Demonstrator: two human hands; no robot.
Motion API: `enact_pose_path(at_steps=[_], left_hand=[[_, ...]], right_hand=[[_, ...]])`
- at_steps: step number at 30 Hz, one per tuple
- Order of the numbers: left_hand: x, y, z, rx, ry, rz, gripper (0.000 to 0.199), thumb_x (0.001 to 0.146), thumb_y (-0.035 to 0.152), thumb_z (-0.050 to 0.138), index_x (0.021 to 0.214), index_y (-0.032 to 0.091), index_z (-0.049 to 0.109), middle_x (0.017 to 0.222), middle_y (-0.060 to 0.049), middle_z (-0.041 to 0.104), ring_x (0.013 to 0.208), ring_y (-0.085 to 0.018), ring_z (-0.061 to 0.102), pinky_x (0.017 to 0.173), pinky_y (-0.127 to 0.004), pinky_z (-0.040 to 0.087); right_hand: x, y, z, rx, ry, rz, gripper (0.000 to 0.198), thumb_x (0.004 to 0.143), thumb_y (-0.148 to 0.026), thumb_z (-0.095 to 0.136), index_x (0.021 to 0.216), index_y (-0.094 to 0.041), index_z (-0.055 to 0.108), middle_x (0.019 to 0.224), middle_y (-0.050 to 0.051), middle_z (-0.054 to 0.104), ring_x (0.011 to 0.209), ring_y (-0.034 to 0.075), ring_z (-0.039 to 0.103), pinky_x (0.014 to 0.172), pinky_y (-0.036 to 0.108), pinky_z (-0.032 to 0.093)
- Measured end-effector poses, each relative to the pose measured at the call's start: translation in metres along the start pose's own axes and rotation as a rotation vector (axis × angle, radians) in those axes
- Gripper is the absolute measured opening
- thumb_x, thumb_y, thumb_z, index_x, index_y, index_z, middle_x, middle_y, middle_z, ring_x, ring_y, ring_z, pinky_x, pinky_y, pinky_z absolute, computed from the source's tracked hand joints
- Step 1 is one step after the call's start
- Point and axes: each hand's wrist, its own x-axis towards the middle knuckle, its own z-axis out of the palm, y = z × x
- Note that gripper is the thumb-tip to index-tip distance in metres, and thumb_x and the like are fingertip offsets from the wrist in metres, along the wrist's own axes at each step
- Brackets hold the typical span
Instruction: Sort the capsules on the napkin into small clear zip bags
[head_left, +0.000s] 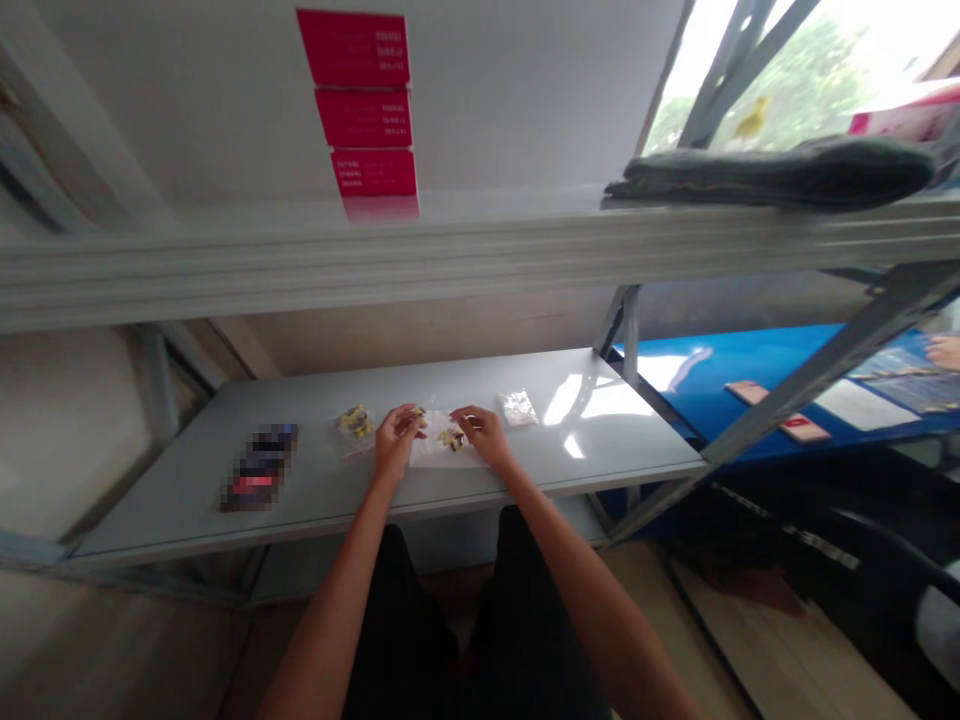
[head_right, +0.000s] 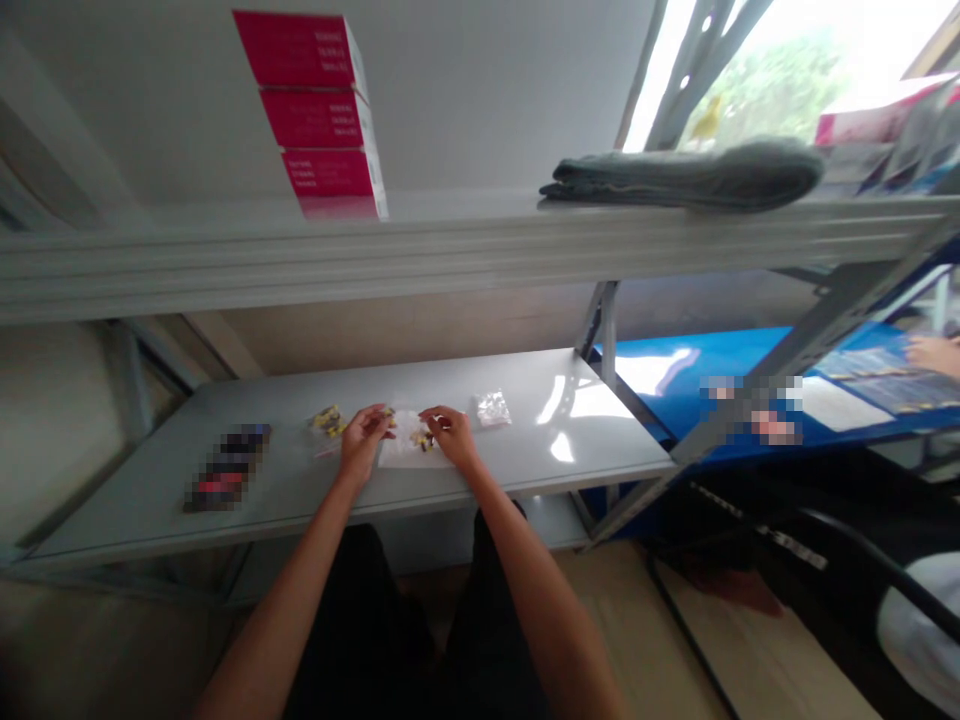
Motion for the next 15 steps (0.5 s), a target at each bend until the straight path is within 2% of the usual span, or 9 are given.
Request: enact_pose_path(at_steps=[4, 8, 10, 13, 15], left_hand=[[0.003, -0.010, 0.002, 0.094, 0.069, 0.086, 0.039, 0.076, 0.044, 0.078, 0.101, 0.016, 0.068, 0.096, -0.007, 0.070, 0.077, -0.016, 0.066, 0.061, -0.026, 0.058], [0.000, -0.012, 0.002, 0.140, 0.080, 0.133, 0.034, 0.081, 0.042, 0.075, 0.102, 0.016, 0.071, 0.093, -0.006, 0.071, 0.075, -0.015, 0.066, 0.063, -0.025, 0.058], [-0.001, -0.011, 0.002, 0.141, 0.068, 0.133, 0.036, 0.082, 0.043, 0.074, 0.106, 0.016, 0.070, 0.097, -0.008, 0.073, 0.079, -0.016, 0.068, 0.064, -0.026, 0.058], [-0.001, -0.011, 0.003, 0.092, 0.048, 0.123, 0.044, 0.082, 0.044, 0.075, 0.116, 0.017, 0.066, 0.106, -0.011, 0.073, 0.091, -0.020, 0.071, 0.068, -0.028, 0.060], [-0.001, -0.012, 0.004, 0.045, 0.038, 0.116, 0.046, 0.081, 0.044, 0.076, 0.117, 0.017, 0.064, 0.109, -0.012, 0.073, 0.095, -0.021, 0.071, 0.073, -0.030, 0.060]], right_hand=[[-0.006, 0.007, -0.002, 0.023, -0.016, 0.053, 0.031, 0.086, -0.032, 0.053, 0.096, -0.015, 0.077, 0.081, 0.006, 0.075, 0.061, 0.014, 0.062, 0.059, 0.025, 0.050], [-0.006, 0.011, 0.000, -0.052, 0.003, 0.029, 0.026, 0.086, -0.035, 0.059, 0.093, -0.017, 0.077, 0.088, 0.008, 0.076, 0.067, 0.015, 0.064, 0.062, 0.026, 0.051], [-0.006, 0.013, 0.001, -0.062, 0.013, 0.024, 0.026, 0.086, -0.034, 0.060, 0.101, -0.018, 0.075, 0.088, 0.006, 0.075, 0.064, 0.014, 0.062, 0.059, 0.025, 0.050], [-0.006, 0.016, 0.001, -0.022, 0.029, 0.050, 0.040, 0.083, -0.031, 0.062, 0.121, -0.019, 0.067, 0.086, 0.002, 0.073, 0.058, 0.011, 0.059, 0.054, 0.022, 0.047], [-0.006, 0.017, 0.001, -0.020, 0.031, 0.068, 0.045, 0.081, -0.030, 0.063, 0.125, -0.019, 0.065, 0.085, 0.002, 0.073, 0.056, 0.010, 0.057, 0.052, 0.021, 0.045]])
